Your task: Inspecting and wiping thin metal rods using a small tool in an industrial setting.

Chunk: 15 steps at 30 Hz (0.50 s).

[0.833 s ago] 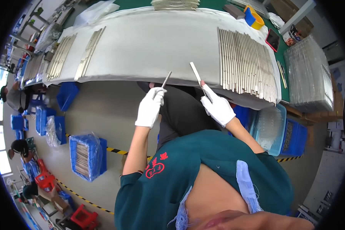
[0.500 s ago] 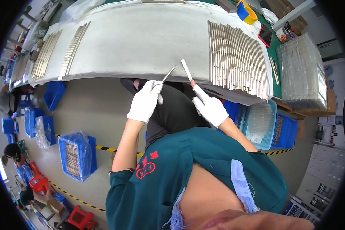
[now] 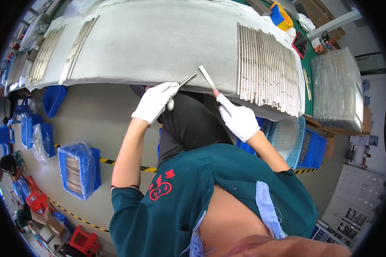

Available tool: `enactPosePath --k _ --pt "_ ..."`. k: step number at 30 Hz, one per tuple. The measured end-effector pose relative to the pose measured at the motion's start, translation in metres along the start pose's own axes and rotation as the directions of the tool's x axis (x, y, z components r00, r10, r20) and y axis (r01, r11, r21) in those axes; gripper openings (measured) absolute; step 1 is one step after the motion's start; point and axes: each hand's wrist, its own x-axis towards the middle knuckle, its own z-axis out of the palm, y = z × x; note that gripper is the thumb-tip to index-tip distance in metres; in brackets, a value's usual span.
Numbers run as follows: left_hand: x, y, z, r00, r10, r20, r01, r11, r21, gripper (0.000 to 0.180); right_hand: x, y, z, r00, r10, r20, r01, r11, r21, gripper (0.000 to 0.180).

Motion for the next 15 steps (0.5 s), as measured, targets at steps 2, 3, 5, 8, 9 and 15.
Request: enactPosePath --k 2,3,5,8,9,15 --pt "0.001 0.005 -0.005 0.988 -0.121 0.092 0.125 0.992 -0.034 0.024 -0.001 -0.001 0.001 0.993 -0.045 -0.111 0.05 0.998 0.042 0.052" --pt "0.002 0.003 -0.006 0.988 -0.126 0.09 0.13 0.991 -0.039 0.024 -0.002 -0.002 0.0 0.993 -0.049 -0.105 0.054 0.998 0.043 0.052" --pt "0.005 -0.002 -0.007 0.982 -0.132 0.138 0.156 0.97 -0.187 0.025 -0.002 -0.005 -0.005 0.995 -0.089 -0.051 0.092 0.994 0.054 0.052" --pt "0.009 -0.002 -0.009 0.979 -0.109 0.169 0.141 0.972 -0.187 0.022 0.004 -0.011 -0.009 0.997 -0.079 0.013 0.079 0.997 0.003 0.054" --pt "0.009 -0.003 -0.008 0.981 -0.086 0.176 0.116 0.978 -0.171 0.019 0.005 -0.013 -0.01 0.996 -0.089 0.026 0.091 0.993 -0.076 0.055" --pt "0.006 0.003 -0.007 0.994 -0.005 0.108 0.009 0.999 -0.036 0.018 0.02 -0.018 0.001 0.983 -0.159 -0.089 0.148 0.981 -0.122 0.054"
